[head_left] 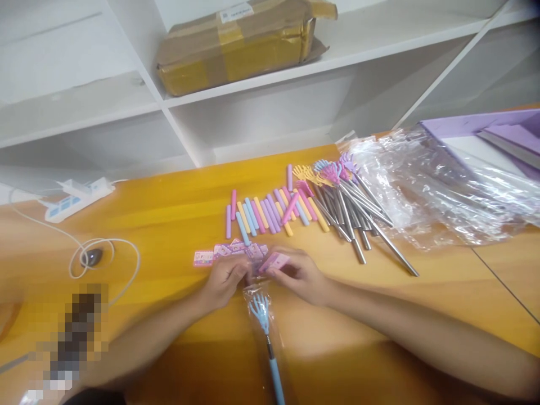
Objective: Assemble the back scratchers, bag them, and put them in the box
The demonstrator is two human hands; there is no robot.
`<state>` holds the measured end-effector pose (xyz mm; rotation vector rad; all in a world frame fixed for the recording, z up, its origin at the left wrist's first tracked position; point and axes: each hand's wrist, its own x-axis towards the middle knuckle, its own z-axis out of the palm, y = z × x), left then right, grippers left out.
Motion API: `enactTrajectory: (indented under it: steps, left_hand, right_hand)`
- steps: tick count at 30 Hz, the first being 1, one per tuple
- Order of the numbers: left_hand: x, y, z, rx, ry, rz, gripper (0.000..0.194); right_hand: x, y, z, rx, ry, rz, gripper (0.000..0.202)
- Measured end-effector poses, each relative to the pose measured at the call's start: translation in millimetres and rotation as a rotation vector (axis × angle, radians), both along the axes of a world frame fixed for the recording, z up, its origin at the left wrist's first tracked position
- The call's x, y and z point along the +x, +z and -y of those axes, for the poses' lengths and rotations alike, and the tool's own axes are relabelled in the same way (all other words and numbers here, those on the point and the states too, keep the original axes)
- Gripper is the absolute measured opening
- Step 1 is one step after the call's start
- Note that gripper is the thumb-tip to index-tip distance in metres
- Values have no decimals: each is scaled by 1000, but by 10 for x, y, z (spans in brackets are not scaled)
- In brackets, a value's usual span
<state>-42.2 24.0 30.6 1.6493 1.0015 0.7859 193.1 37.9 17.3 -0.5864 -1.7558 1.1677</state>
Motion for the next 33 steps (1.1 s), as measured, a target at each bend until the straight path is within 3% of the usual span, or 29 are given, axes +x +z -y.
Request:
enactTrajectory:
  steps: [3, 7, 11, 17, 24, 27, 33]
  left_hand:
    - [37, -5, 38, -46, -7, 45, 53]
    - [83, -25, 54, -123, 42, 56, 38]
    - [107, -30, 57, -242, 86, 162, 37]
    - [109, -73, 43, -350, 95, 293, 38]
    - [53, -137, 24, -388, 171, 300, 43]
    - [27, -170, 24, -368, 172, 276, 43]
    - [32, -227, -25, -428, 155, 441, 41]
  right_hand:
    - [3, -40, -16, -93, -24, 4, 18]
    - [35, -22, -5, -61, 37, 49, 31]
    - [76, 22, -14, 36, 1, 60, 35]
    - [105, -24, -88, 274, -162, 120, 12]
    - [56, -47, -62, 397, -301, 182, 27]
    - [52, -67, -50, 418, -315, 179, 22]
    - [70, -45, -99, 503, -270, 175, 28]
